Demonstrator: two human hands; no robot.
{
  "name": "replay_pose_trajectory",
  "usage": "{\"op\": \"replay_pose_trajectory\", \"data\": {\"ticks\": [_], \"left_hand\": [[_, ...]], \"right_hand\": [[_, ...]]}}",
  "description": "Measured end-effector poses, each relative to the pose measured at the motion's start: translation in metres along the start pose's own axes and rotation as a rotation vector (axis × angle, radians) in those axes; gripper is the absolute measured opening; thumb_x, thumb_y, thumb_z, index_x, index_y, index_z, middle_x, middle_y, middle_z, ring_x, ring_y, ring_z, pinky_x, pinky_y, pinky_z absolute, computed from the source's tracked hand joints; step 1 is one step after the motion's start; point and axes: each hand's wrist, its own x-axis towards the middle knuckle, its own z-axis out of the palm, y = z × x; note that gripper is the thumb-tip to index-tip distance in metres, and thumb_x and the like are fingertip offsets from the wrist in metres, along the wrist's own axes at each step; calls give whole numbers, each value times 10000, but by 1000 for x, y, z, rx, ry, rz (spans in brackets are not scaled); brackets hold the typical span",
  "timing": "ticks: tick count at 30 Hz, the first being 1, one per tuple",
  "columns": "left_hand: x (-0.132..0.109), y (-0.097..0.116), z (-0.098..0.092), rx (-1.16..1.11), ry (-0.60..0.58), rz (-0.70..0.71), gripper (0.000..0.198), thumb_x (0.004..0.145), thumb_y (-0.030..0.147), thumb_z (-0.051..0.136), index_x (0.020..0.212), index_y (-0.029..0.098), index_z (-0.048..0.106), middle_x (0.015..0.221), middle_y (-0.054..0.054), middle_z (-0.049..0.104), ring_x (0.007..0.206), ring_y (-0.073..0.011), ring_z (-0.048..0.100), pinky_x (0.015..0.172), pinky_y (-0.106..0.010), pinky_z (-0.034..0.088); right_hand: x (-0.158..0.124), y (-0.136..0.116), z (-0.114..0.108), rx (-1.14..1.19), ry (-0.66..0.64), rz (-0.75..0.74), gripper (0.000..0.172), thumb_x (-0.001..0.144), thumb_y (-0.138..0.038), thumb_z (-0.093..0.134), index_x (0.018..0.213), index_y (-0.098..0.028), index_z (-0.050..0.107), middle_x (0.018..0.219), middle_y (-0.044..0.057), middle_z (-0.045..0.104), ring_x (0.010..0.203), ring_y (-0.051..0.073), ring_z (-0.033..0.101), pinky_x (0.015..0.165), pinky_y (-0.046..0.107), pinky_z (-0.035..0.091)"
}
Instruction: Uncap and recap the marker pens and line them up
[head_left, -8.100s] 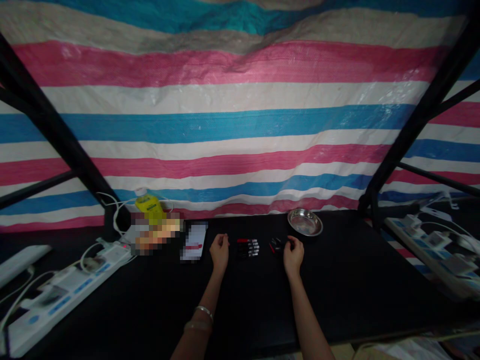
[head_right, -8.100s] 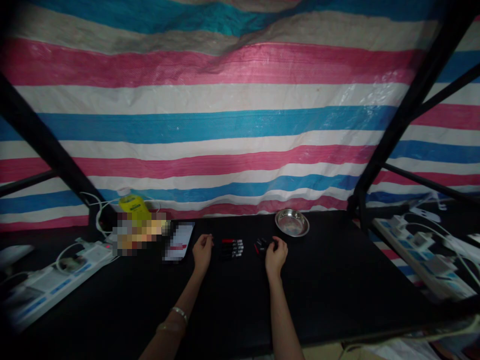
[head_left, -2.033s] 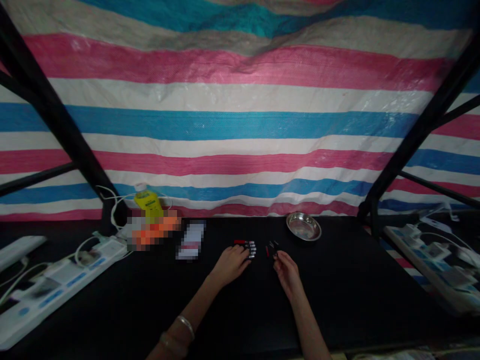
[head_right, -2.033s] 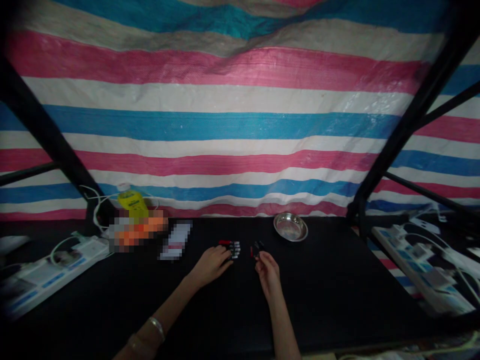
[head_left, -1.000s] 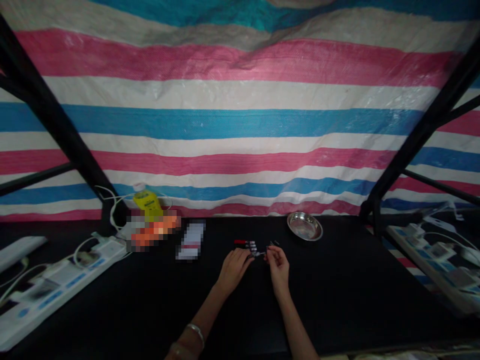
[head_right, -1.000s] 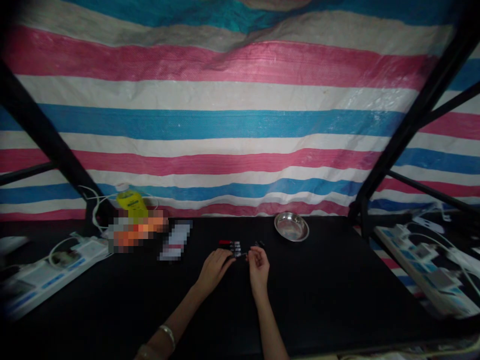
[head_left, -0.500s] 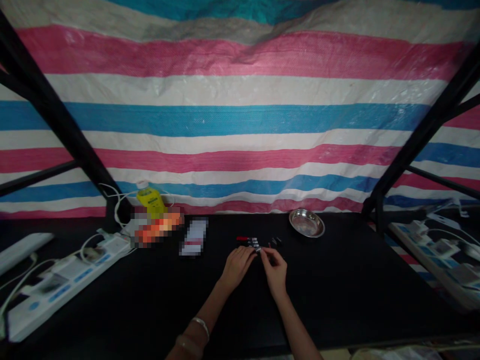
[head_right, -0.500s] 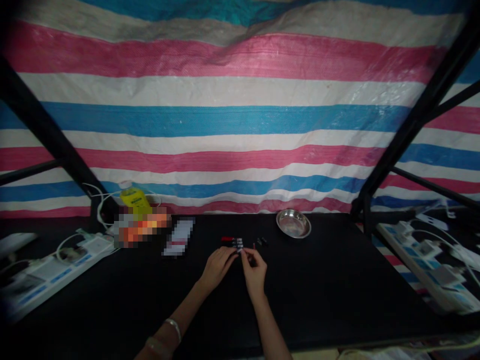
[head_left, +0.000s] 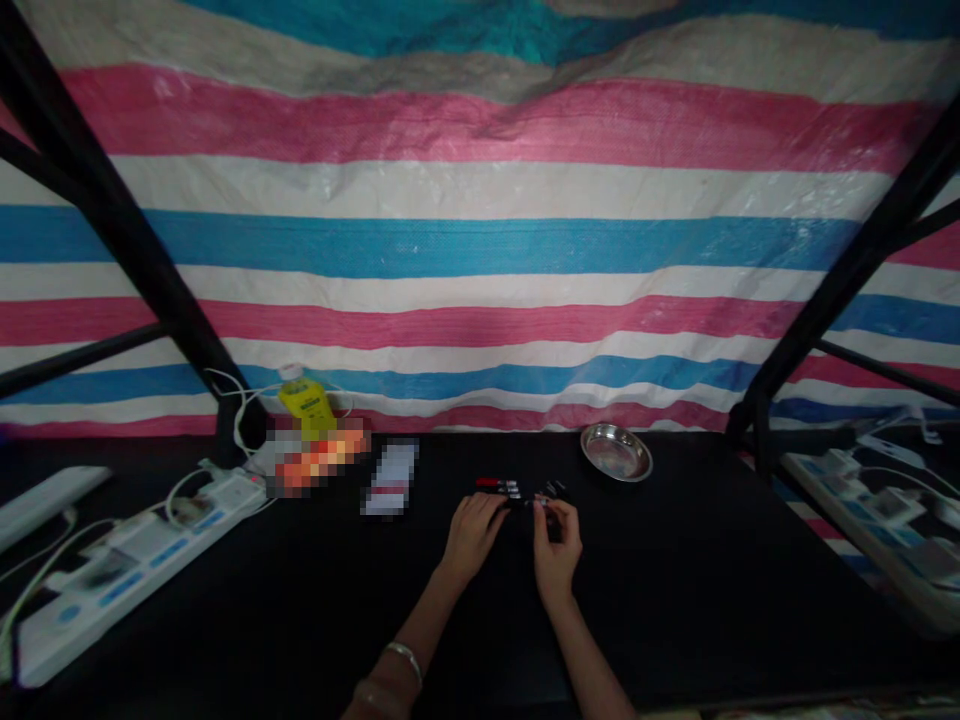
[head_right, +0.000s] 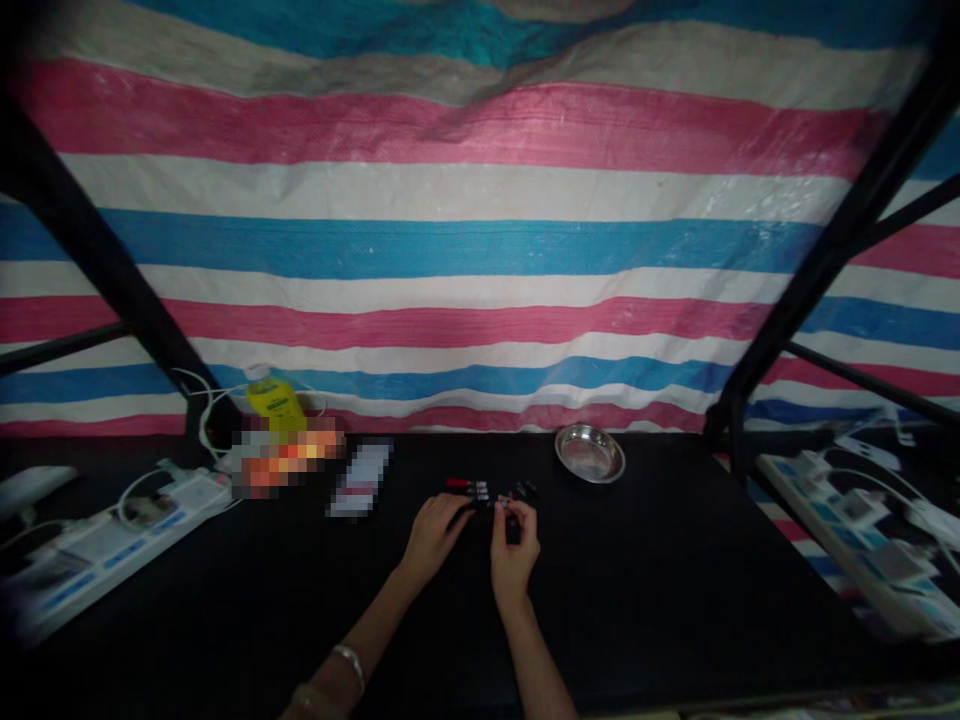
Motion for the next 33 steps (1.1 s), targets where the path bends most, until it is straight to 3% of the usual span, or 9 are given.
{"op": "replay_pose_trajectory", "data": {"ticks": [8,14,21,33], "left_hand": [[-1,-3,-2,-58,34,-62,186,891,183,425,947,198,602,901,-34,671,859,-164,604,788,-340,449],[-1,-11,-8,-75,85,-172,128,842,235,536,874,229,659,885,-27,647,884,-180,576,793,-351,427],[-11,-41,-28,-136,-38,-316,76,726,265,669,789,260,711,805,-13,606,820,-182,567,750,-341,446],[-14,-53,-23,-257,-109,-387,104,671,241,663,768,232,700,842,-27,583,866,-198,552,829,-357,434]], "right_hand": [[0,0,-2,-24,17,28,235,752,-399,625,820,-180,572,807,44,624,788,172,584,681,262,406],[9,9,-6,-32,-15,48,245,766,-428,594,784,-184,589,778,31,590,767,170,568,730,293,424],[16,18,-9,-283,-189,-100,156,694,-393,675,653,-243,668,908,56,655,988,251,497,907,411,316],[10,23,-9,-632,-283,-190,152,759,-322,589,694,-227,687,1026,86,593,1059,275,434,875,419,346]]}}
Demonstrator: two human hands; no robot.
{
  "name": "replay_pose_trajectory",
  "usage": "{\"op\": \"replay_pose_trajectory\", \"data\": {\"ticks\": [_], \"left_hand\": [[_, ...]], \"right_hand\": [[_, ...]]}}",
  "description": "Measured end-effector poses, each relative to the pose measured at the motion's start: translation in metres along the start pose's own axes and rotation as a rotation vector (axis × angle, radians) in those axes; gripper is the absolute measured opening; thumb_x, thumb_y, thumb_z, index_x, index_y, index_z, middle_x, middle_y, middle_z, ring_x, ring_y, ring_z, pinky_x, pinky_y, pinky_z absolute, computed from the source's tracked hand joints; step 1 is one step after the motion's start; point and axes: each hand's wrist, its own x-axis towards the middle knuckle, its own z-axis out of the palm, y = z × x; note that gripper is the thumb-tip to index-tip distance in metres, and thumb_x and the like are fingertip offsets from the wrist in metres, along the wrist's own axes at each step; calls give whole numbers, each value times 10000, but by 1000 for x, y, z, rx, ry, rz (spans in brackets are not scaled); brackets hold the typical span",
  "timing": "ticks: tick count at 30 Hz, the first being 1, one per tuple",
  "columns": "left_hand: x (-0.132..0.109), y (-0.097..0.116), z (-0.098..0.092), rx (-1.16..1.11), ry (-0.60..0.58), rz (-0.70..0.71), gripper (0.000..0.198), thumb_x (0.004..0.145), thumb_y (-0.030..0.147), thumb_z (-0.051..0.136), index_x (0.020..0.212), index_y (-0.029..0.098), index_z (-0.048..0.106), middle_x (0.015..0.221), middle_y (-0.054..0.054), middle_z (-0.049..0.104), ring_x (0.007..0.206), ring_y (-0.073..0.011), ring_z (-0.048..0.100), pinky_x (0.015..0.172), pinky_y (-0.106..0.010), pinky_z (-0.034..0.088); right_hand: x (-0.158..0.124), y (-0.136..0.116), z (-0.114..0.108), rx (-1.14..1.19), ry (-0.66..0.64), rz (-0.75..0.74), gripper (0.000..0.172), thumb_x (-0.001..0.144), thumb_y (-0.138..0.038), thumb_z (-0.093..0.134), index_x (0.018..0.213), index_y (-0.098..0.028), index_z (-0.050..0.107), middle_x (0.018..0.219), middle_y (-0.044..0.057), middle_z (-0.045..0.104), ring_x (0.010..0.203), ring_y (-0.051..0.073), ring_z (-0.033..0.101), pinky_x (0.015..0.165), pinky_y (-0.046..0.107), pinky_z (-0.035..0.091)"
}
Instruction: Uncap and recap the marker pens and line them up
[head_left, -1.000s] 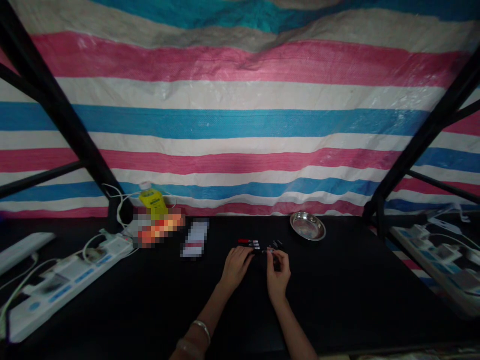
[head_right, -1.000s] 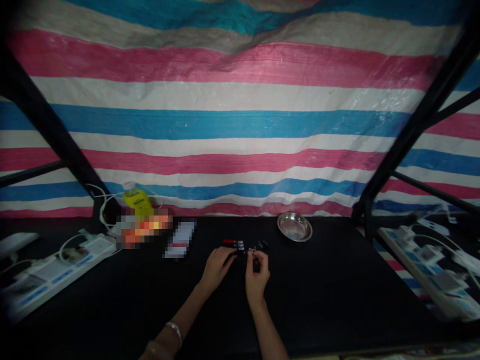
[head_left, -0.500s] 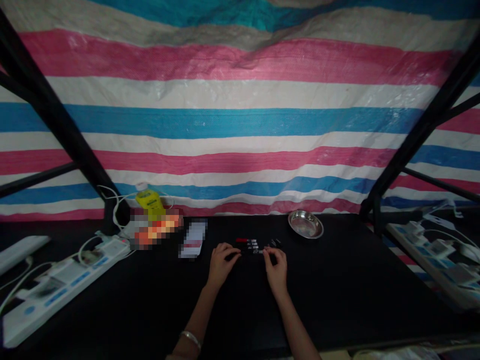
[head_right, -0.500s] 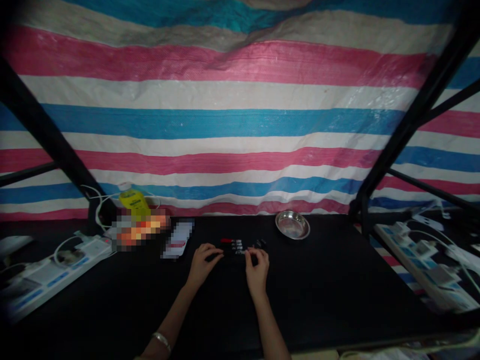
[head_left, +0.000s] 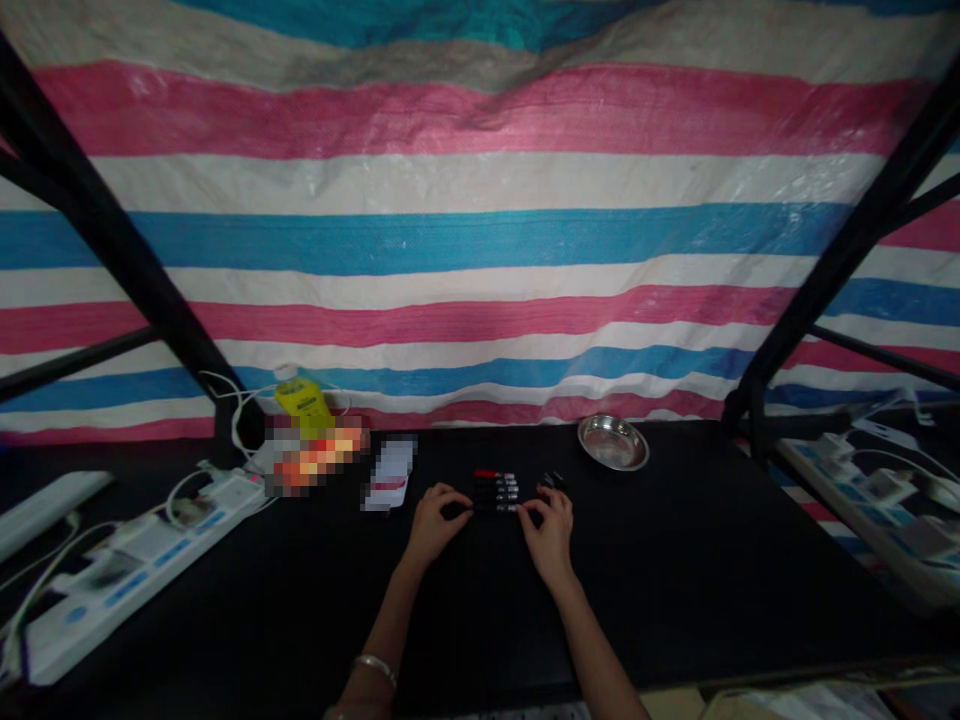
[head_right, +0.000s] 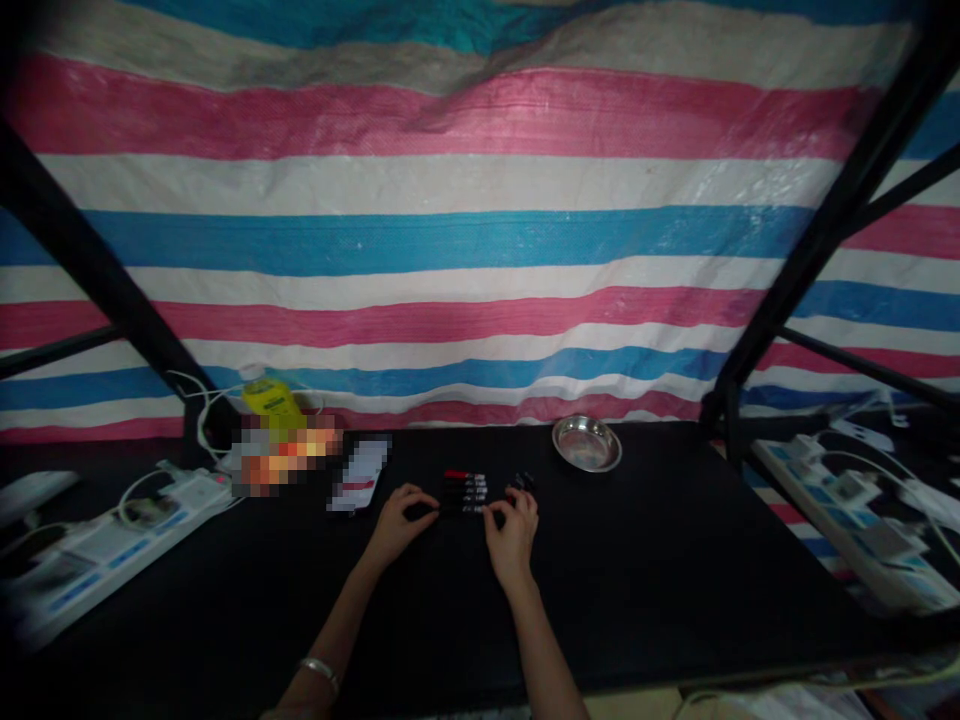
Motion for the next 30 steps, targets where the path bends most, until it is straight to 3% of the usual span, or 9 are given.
{"op": "replay_pose_trajectory", "data": {"ticks": [3,6,10,15,18,23,30], "left_hand": [[-1,1,-1,-4,14,1,130,656,203,634,768,231,692,856,-25,579,875,-201,553,834,-364,438],[-2,2,-1,-45,42,9,181,644,150,585,788,216,674,865,-22,578,869,-190,557,826,-352,448],[-2,5,-3,-90,180,-3,133,711,175,525,787,180,634,812,-24,571,777,-168,560,740,-317,478],[-7,27,7,131,322,131,156,794,254,522,893,185,621,883,-52,572,859,-199,548,782,-360,454],[-14,49,26,225,251,280,176,822,211,490,947,194,614,952,-67,579,908,-199,545,779,-349,449],[-20,82,69,322,-19,508,250,852,143,432,1031,209,594,1037,-61,599,996,-185,539,853,-346,439],[-1,97,102,436,-52,367,377,894,180,354,1251,155,469,1314,-84,495,1217,-221,427,991,-405,367]], "right_hand": [[1,-2,-2,4,14,-33,162,762,-325,580,684,-224,680,1027,83,585,1054,266,443,880,408,352],[6,6,-11,31,107,-33,170,772,-320,548,740,-210,673,1023,87,577,1021,243,473,877,384,361],[14,28,-26,-41,261,111,229,770,-261,473,868,-170,658,986,108,581,958,242,503,841,374,366],[15,34,-31,-198,135,258,284,712,-237,497,926,-190,677,995,120,580,923,282,508,775,380,364],[14,28,-30,-262,68,279,288,710,-243,504,935,-205,680,1009,118,584,933,296,510,768,386,357],[13,28,-29,-275,73,281,281,732,-230,470,918,-163,670,961,132,590,908,288,525,781,378,368],[13,37,-24,-242,192,254,381,741,-219,432,1051,-63,588,964,178,563,916,296,525,814,394,407]]}}
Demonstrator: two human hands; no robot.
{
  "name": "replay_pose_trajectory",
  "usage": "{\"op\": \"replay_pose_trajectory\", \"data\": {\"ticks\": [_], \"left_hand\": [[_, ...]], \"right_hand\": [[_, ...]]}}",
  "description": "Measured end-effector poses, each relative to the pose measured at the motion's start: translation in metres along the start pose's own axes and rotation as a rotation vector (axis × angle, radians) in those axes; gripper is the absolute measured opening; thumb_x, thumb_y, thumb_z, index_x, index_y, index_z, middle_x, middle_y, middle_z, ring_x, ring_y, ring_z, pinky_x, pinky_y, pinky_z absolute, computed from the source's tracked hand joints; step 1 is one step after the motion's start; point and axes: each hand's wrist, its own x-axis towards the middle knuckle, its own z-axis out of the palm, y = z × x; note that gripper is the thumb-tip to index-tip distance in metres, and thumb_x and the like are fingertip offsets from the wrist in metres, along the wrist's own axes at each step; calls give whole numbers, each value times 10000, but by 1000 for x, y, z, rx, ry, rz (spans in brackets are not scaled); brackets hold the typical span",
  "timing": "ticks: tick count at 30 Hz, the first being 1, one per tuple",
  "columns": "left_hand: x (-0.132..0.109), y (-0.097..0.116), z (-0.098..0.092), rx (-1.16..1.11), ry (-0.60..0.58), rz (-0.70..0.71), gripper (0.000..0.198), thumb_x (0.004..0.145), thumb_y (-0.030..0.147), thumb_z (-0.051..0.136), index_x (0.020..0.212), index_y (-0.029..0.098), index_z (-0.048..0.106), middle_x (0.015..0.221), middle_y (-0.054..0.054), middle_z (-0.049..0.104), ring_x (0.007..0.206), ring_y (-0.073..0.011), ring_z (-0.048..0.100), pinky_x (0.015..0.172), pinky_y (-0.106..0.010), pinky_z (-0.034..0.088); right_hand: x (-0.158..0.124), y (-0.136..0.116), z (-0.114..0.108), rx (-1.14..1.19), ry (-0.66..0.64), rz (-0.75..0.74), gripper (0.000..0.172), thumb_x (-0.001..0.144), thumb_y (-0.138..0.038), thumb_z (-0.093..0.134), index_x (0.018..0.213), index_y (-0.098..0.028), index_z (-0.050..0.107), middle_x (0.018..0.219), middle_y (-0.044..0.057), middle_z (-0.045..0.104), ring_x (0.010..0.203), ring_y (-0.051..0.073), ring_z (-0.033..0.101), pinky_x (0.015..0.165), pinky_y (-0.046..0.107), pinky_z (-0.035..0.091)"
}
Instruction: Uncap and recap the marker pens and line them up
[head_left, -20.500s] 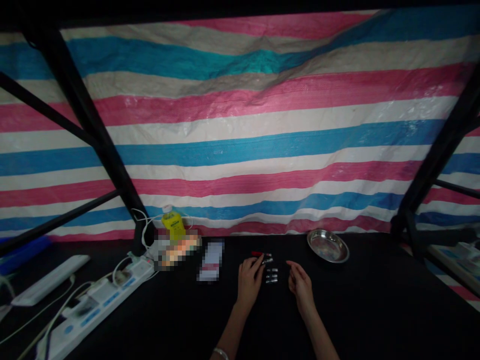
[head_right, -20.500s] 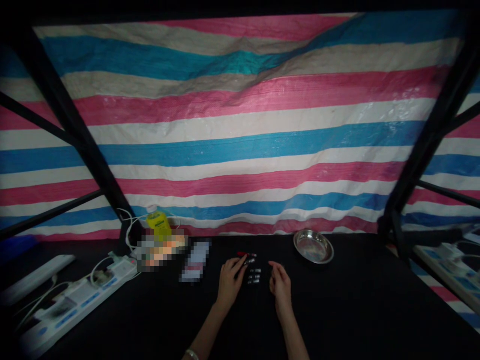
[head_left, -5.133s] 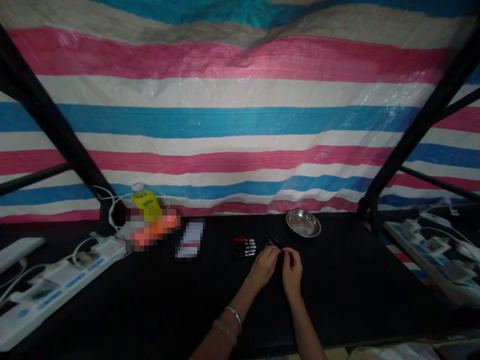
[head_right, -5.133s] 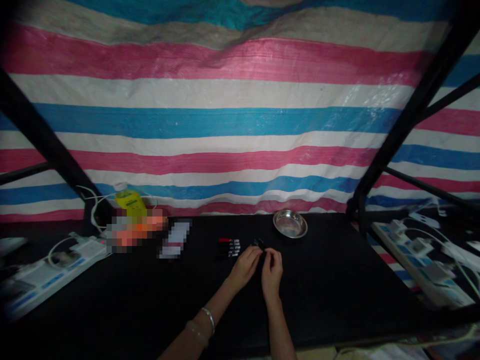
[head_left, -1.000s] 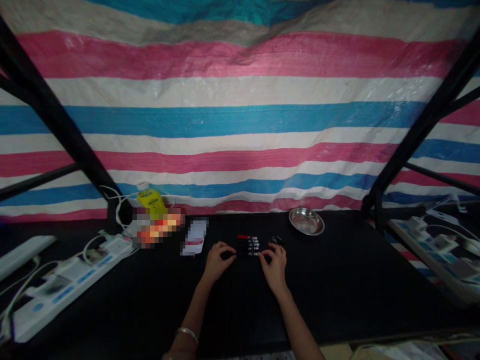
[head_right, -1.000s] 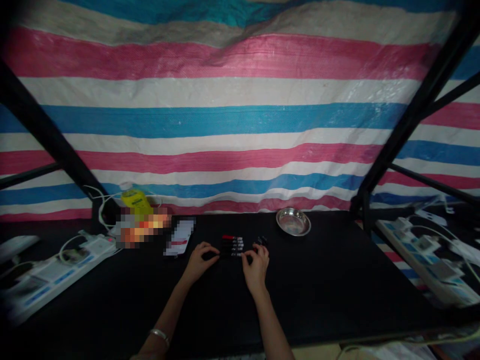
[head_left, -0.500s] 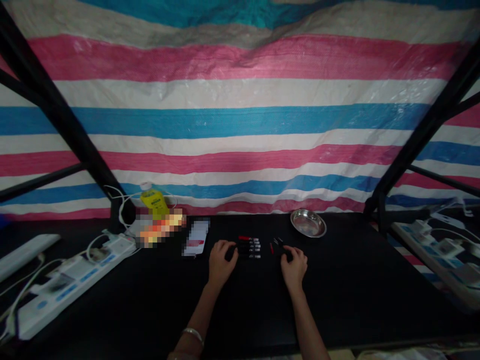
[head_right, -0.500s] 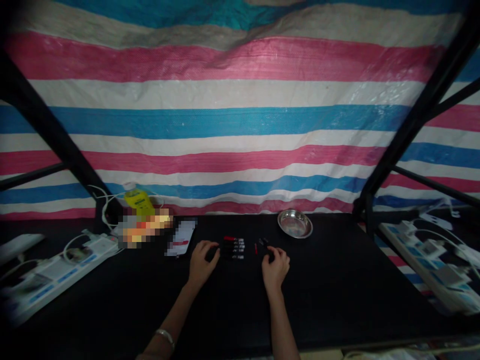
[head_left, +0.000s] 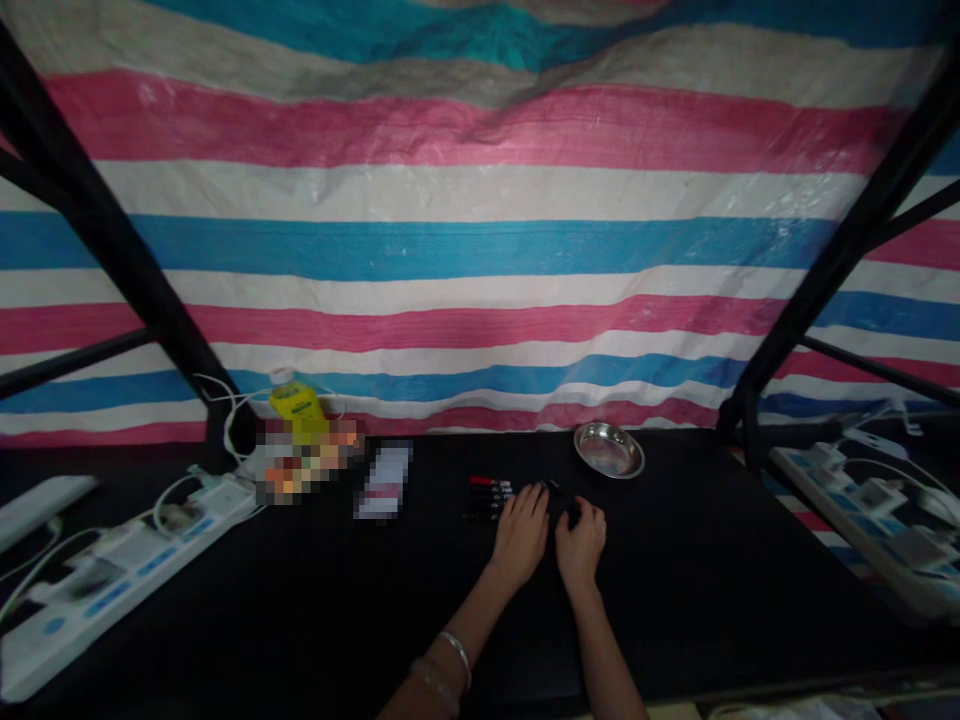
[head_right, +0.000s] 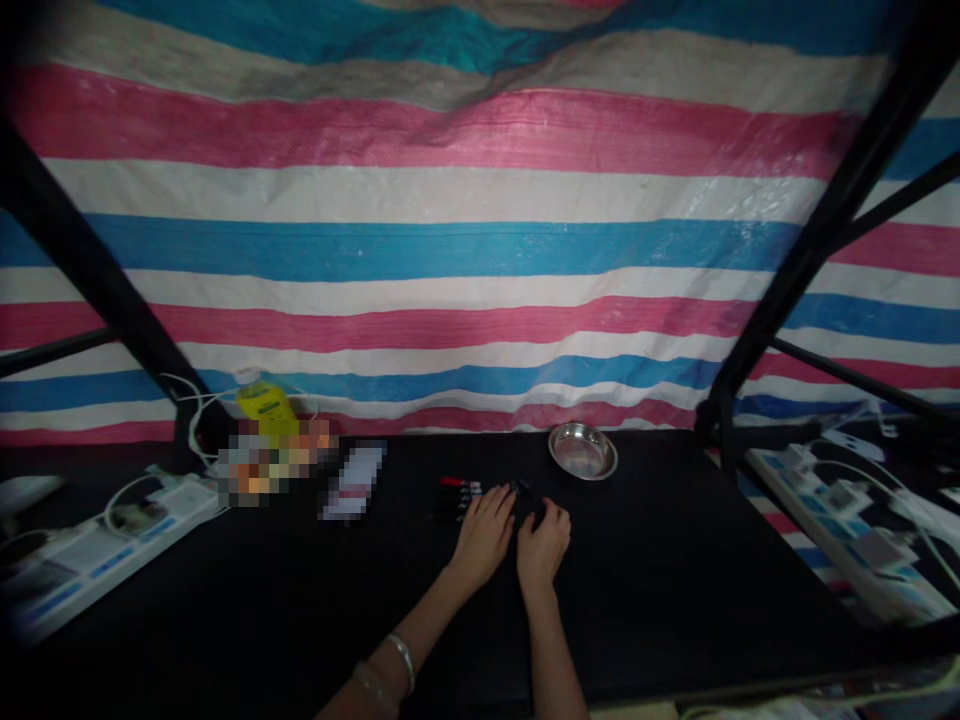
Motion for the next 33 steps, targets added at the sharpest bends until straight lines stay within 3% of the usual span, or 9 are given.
{"op": "replay_pose_trajectory", "data": {"ticks": [7,13,16,28,33], "left_hand": [[3,-2,7,38,-29,-37,384,908,260,341,1265,188,460,1409,-76,384,1291,-237,338,1025,-464,317],[1,-2,9,53,-24,-16,380,896,244,348,1249,162,461,1438,-86,330,1308,-235,304,1019,-456,329],[2,-2,8,27,-44,29,424,884,229,359,1300,164,409,1439,-79,332,1320,-232,283,1029,-458,315],[1,0,7,-25,-82,-14,441,891,263,355,1321,172,400,1352,-71,459,1277,-234,343,1057,-468,259],[3,-1,5,-10,-80,4,534,868,252,388,1388,195,281,1436,-77,335,1295,-245,313,1044,-466,272]], "right_hand": [[-5,11,-3,234,-4,-29,409,733,-270,461,1086,-79,538,1025,175,506,894,268,543,808,417,470],[-14,31,-14,424,-49,-9,274,753,-313,491,931,-139,605,1009,127,502,792,204,596,745,376,533],[-16,35,-16,461,-56,8,297,751,-371,527,884,-127,632,1033,136,495,784,205,615,734,376,550],[-41,42,-35,336,-67,-58,416,793,-472,487,905,-113,665,1098,171,494,822,239,631,770,410,543],[-43,45,-40,318,-63,-68,426,790,-494,485,846,-120,682,1079,170,512,864,256,620,785,420,535]]}}
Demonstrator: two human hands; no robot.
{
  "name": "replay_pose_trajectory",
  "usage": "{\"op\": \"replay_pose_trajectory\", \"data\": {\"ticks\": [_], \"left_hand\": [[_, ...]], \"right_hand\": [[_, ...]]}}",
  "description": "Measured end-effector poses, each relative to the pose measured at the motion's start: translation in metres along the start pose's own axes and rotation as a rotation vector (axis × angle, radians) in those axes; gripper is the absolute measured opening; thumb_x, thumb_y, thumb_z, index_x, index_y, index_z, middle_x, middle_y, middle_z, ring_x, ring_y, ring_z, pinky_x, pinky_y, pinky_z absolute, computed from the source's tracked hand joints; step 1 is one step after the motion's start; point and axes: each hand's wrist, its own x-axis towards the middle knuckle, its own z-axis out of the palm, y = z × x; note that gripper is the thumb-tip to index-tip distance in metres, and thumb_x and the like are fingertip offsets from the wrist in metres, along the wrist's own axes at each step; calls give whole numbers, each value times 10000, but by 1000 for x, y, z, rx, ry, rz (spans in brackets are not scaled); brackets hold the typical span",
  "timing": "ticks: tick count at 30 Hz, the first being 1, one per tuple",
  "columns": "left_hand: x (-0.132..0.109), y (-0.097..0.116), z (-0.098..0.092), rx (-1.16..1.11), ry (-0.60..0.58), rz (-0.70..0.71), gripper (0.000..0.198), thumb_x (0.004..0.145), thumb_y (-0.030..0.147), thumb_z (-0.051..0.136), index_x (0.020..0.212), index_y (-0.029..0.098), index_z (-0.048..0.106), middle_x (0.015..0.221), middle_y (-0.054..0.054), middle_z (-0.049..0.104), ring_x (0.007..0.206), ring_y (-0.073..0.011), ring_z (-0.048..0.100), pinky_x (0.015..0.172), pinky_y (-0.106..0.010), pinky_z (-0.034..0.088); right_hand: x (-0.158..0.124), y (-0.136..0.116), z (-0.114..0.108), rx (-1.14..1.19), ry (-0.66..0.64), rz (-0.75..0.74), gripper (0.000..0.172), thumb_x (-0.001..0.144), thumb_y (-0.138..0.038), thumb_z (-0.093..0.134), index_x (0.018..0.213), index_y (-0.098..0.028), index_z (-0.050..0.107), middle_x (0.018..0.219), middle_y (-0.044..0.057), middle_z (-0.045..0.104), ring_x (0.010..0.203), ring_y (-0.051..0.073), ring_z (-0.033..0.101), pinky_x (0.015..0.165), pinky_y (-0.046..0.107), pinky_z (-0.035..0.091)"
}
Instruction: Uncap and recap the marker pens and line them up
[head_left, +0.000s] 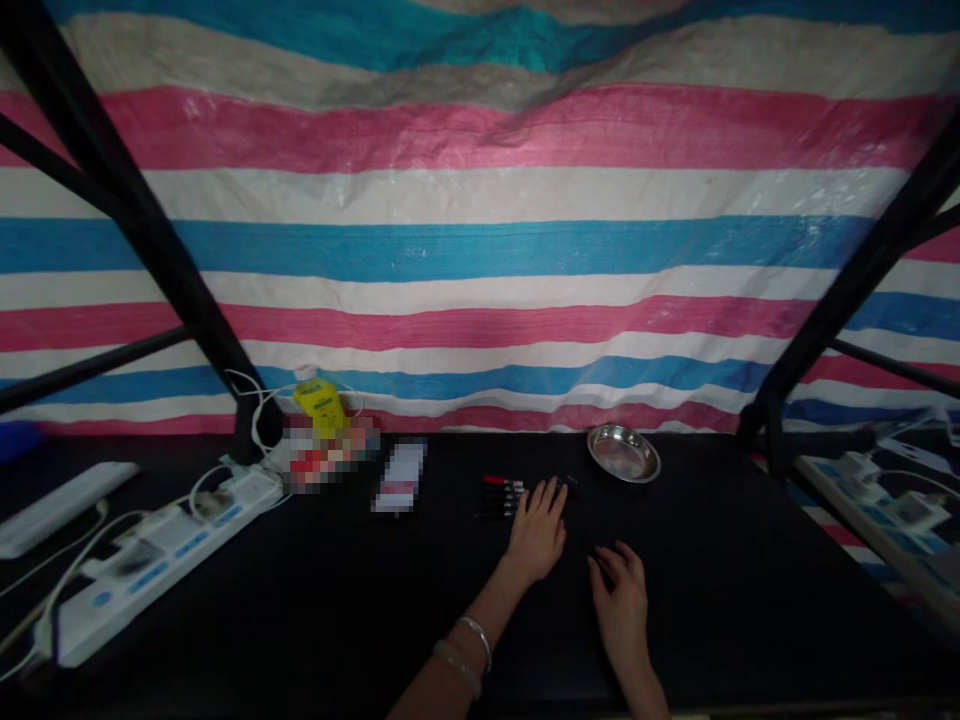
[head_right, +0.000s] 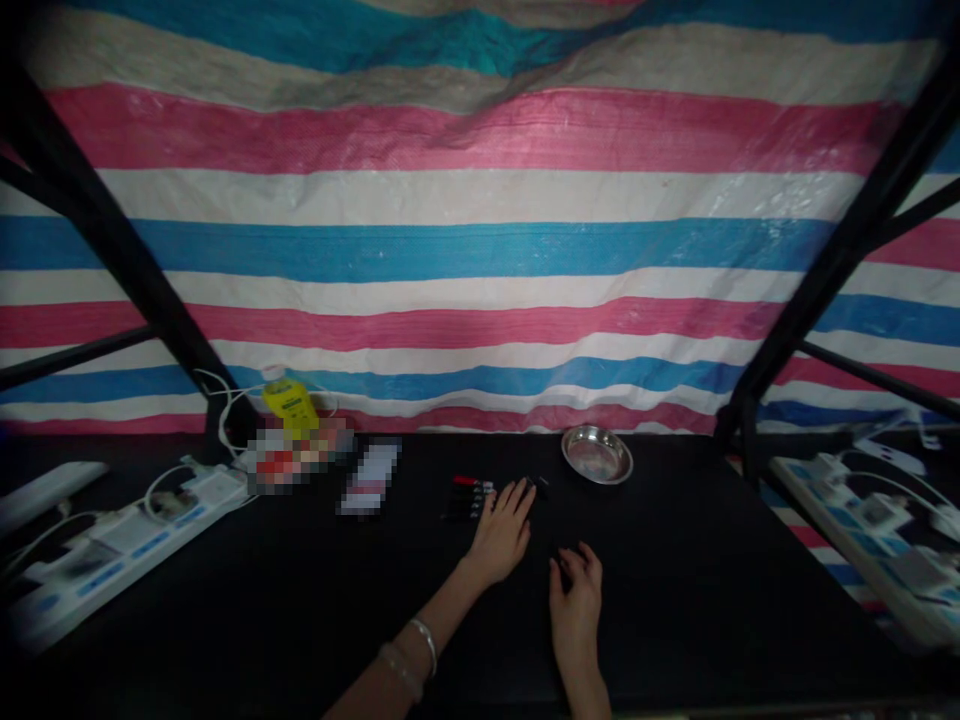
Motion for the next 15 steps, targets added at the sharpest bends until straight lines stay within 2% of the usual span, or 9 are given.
{"op": "replay_pose_trajectory", "data": {"ticks": [3,9,15], "left_hand": [[4,-1,-2,4,-24,48,554,859,272,394,1392,181,273,1456,-76,296,1316,-237,278,1054,-455,260],[8,-1,-3,-18,-48,62,474,859,275,398,1318,159,395,1387,-84,411,1275,-230,342,1057,-455,249],[4,0,-5,-35,7,75,360,837,147,412,1185,160,503,1153,-86,578,1121,-225,460,987,-433,321]], "right_hand": [[2,-2,0,-7,3,-7,407,787,-490,493,824,-137,693,1057,161,532,867,256,614,810,423,521],[1,-7,0,-1,3,-3,402,786,-490,494,822,-144,695,1052,155,530,849,240,611,796,392,524],[4,-8,4,-8,-2,8,395,776,-498,510,828,-154,697,1024,140,529,789,223,602,759,375,522]]}}
